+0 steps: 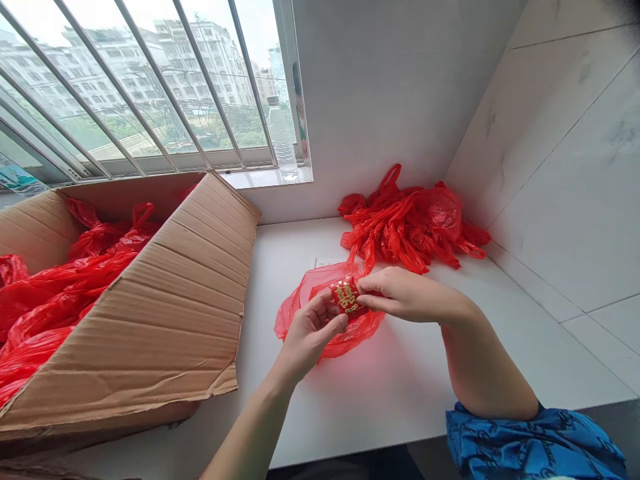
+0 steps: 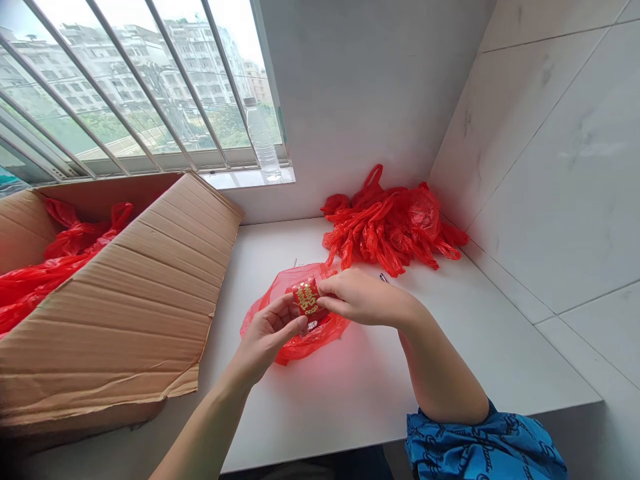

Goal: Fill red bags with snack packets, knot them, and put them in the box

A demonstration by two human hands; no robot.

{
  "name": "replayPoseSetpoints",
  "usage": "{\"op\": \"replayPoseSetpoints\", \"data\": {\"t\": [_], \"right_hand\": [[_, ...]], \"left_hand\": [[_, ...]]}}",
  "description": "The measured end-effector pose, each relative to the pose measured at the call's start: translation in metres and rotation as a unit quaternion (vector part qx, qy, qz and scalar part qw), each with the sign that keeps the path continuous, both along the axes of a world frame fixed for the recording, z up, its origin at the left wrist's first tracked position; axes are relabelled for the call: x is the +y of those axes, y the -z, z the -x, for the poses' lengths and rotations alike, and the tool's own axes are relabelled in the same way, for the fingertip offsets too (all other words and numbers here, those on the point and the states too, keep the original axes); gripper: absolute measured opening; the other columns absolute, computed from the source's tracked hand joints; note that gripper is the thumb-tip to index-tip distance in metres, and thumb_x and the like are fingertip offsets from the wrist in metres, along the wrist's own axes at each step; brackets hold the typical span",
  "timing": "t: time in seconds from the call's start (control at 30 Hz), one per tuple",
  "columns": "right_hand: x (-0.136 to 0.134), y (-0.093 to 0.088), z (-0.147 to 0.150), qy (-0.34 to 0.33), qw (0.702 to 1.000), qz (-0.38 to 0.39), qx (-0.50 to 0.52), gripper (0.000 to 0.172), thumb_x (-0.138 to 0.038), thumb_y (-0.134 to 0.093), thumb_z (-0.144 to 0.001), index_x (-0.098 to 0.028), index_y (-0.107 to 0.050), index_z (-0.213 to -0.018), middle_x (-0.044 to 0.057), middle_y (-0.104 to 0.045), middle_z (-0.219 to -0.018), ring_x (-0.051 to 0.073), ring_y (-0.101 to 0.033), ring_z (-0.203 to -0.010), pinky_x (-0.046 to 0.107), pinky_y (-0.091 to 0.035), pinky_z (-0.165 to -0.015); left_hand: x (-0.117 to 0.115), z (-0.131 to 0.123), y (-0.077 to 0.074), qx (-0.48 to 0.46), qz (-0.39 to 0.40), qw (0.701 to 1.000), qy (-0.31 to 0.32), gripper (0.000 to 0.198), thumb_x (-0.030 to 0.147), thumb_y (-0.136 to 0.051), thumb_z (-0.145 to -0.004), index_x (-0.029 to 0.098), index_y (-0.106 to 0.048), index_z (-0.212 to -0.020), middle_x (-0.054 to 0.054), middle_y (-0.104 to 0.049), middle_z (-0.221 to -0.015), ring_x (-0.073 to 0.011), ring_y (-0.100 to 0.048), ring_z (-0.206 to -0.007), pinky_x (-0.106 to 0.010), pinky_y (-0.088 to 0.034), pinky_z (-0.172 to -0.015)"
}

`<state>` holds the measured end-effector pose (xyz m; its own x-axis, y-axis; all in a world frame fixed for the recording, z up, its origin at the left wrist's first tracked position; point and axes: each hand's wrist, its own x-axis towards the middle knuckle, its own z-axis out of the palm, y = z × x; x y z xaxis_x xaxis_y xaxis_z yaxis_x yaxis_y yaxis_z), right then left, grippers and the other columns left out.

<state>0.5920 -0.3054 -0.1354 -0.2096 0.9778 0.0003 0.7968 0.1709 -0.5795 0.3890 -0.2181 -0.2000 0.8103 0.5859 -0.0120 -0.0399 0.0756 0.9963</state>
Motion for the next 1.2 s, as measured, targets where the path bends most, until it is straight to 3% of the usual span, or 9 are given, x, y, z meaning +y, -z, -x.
{"op": "replayPoseSetpoints", "data": {"t": [0.53,0.77,0.9,1.1,1.2], "right_hand": [[0.001,0.002,-0.002,0.007,1.0,0.007,-0.009,0.024,-0.021,-0.043,-0.093,-0.019,-0.039,-0.069,-0.003,-0.045,-0.065,0.011,-0.039,-0.061,0.027,-0.027,-0.057],[0.0,-0.002,0.0,0.012,1.0,0.019,0.022,0.033,-0.034,-0.042,-0.097,-0.019,-0.043,-0.068,-0.002,-0.046,-0.066,0.011,-0.04,-0.06,0.027,-0.027,-0.055],[0.003,0.0,0.001,0.022,0.999,0.023,0.044,0.042,-0.047,-0.04,-0.099,-0.018,-0.046,-0.068,-0.002,-0.049,-0.067,0.011,-0.042,-0.06,0.026,-0.028,-0.054],[0.008,0.005,-0.002,-0.009,0.999,0.0,0.051,0.035,-0.038,-0.043,-0.099,-0.019,-0.045,-0.069,-0.003,-0.048,-0.067,0.01,-0.042,-0.059,0.025,-0.028,-0.053],[0.005,0.003,-0.002,0.01,0.999,-0.009,0.034,0.038,-0.04,-0.044,-0.098,-0.019,-0.044,-0.067,-0.004,-0.045,-0.063,0.01,-0.039,-0.056,0.025,-0.025,-0.051]], "left_hand": [[0.003,0.005,0.007,0.014,-0.001,1.0,-0.01,0.038,0.033,-0.07,-0.086,0.019,-0.063,-0.12,-0.006,-0.065,-0.096,-0.0168,-0.061,-0.085,-0.029,-0.051,-0.082],[0.002,0.006,0.005,0.015,0.005,1.0,0.002,0.036,0.033,-0.068,-0.088,0.018,-0.061,-0.12,-0.006,-0.064,-0.099,-0.0174,-0.06,-0.092,-0.028,-0.05,-0.083],[0.001,0.007,0.005,0.024,0.0,1.0,-0.011,0.033,0.032,-0.071,-0.086,0.018,-0.061,-0.114,-0.002,-0.061,-0.088,-0.012,-0.057,-0.079,-0.023,-0.048,-0.075],[-0.003,0.007,0.008,0.02,-0.002,0.999,-0.029,0.039,0.033,-0.074,-0.083,0.018,-0.057,-0.115,0.001,-0.058,-0.08,-0.0107,-0.056,-0.072,-0.022,-0.046,-0.069],[0.003,0.011,0.008,0.019,-0.033,0.999,-0.024,0.041,0.035,-0.07,-0.085,0.019,-0.056,-0.12,-0.001,-0.061,-0.082,-0.013,-0.059,-0.074,-0.025,-0.049,-0.071]]}}
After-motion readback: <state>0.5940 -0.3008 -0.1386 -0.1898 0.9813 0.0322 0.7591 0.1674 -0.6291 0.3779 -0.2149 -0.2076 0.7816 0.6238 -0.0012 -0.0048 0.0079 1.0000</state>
